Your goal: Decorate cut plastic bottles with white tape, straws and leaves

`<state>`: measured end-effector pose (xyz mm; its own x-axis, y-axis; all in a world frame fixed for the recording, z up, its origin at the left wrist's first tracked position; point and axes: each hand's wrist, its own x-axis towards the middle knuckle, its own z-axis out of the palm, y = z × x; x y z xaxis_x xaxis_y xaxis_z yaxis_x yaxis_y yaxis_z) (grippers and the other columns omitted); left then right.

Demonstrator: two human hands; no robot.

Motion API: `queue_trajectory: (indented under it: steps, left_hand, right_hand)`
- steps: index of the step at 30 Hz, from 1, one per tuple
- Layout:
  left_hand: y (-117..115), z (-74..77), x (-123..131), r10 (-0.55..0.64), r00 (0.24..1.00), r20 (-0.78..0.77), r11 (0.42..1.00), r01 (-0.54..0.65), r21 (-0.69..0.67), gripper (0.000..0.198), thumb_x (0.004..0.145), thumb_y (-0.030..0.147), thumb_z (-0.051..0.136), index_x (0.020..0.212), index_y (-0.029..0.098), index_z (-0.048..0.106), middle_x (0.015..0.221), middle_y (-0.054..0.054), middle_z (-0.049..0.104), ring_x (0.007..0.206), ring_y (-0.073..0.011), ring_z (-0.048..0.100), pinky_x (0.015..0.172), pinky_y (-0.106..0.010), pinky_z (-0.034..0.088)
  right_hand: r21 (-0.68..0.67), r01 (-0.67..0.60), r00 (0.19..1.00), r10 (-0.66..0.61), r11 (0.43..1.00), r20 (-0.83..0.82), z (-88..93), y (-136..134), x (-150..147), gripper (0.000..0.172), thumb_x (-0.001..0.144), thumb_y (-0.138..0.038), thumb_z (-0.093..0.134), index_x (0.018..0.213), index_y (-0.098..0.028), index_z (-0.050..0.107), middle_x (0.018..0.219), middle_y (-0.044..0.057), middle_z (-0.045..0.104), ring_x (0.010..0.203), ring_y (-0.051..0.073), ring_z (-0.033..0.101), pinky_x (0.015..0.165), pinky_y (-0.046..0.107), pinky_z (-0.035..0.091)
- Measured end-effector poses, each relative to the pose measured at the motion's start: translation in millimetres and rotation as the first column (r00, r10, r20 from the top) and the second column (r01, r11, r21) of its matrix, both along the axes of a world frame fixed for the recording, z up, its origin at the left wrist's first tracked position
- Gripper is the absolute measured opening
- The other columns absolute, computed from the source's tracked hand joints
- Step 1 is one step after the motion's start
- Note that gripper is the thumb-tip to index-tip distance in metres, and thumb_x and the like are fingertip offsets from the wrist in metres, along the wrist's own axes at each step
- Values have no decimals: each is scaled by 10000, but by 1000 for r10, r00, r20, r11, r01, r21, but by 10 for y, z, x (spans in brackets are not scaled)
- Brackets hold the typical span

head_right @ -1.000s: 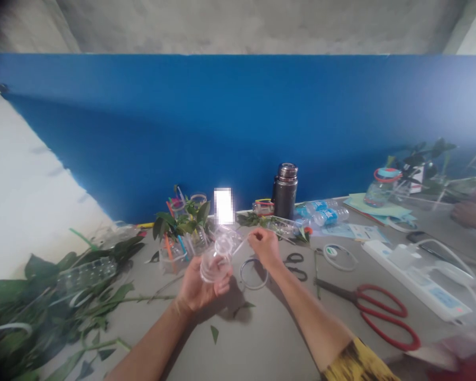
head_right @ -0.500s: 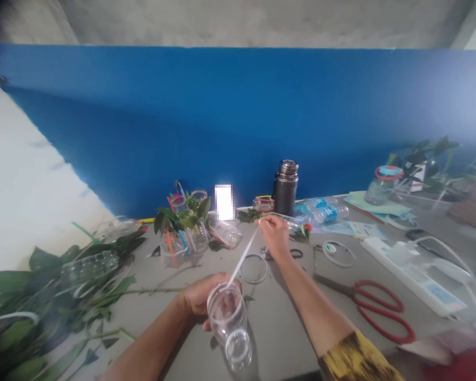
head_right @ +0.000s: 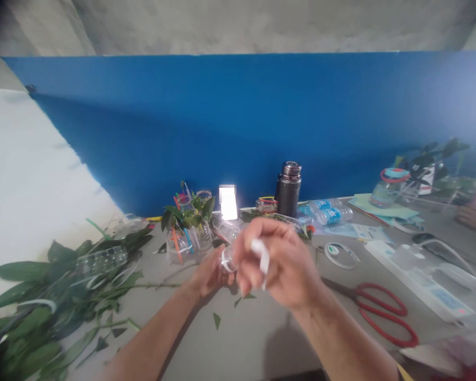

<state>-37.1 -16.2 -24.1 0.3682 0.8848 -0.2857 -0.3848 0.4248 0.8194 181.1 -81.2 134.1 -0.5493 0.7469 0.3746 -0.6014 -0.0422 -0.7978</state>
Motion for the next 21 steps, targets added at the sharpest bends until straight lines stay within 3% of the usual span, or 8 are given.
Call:
queue_trajectory:
  steps: [3,6,8,10,13,15,18,21]
  left_hand:
    - [3,66,1,151,980,132,988,-147,-37,437,1019,530,647,997,104,741,855,-130,807,663,-181,742,657,-272,628]
    - [-8,130,-6,227,953,200,973,-214,-84,366,1025,463,664,1038,104,737,944,-147,820,752,-200,772,708,-295,641]
    - [-16,156,-18,242,939,244,970,-228,-84,320,1014,420,690,1051,105,740,972,-147,820,807,-212,786,740,-306,645]
    - [-26,165,-31,232,931,282,973,-226,-52,292,987,387,731,1067,106,747,1003,-144,819,894,-228,797,814,-316,646]
    - [-47,159,-34,235,918,320,962,-266,56,307,891,361,844,1077,135,750,1093,-130,817,1055,-266,788,975,-360,618]
    - [-60,157,-17,246,911,330,938,-310,156,386,804,335,918,1102,164,742,1153,-111,808,1108,-276,774,1064,-401,580]
    - [-66,164,29,277,908,316,887,-368,280,515,722,278,968,1167,199,722,1164,-74,791,1104,-256,765,1139,-441,527]
    - [-52,164,69,353,897,267,835,-431,342,583,673,251,988,1183,222,708,1183,-57,768,1097,-233,752,1133,-442,520]
  right_hand:
    - [83,-342,924,320,936,210,-233,-283,-113,362,900,-507,764,748,-200,647,711,29,722,499,85,578,530,200,506]
    - [298,-555,746,306,777,591,-537,-364,-221,300,968,-414,668,810,-170,740,797,35,768,662,95,652,644,179,489]
    - [392,-554,673,118,735,730,-670,-327,-254,222,962,-342,640,881,-206,796,856,8,801,754,113,686,721,194,487]
    - [466,-428,633,-110,774,766,-731,-220,-251,156,897,-281,677,858,-235,820,816,-8,803,753,130,690,727,221,471]
    - [435,-148,471,-324,888,821,-765,74,-206,106,797,-264,743,714,-214,787,638,-16,727,588,129,599,583,242,390]
    - [464,107,432,-462,879,774,-811,324,-180,205,840,-288,683,662,-202,736,632,-6,704,587,132,579,586,254,391]
    - [355,375,511,-510,856,691,-933,661,-188,236,846,-430,717,851,-200,764,757,22,742,708,178,649,635,274,463]
    - [126,412,675,-396,902,623,-1055,857,-248,477,746,-541,833,1083,-208,780,1013,71,798,915,241,717,696,306,530]
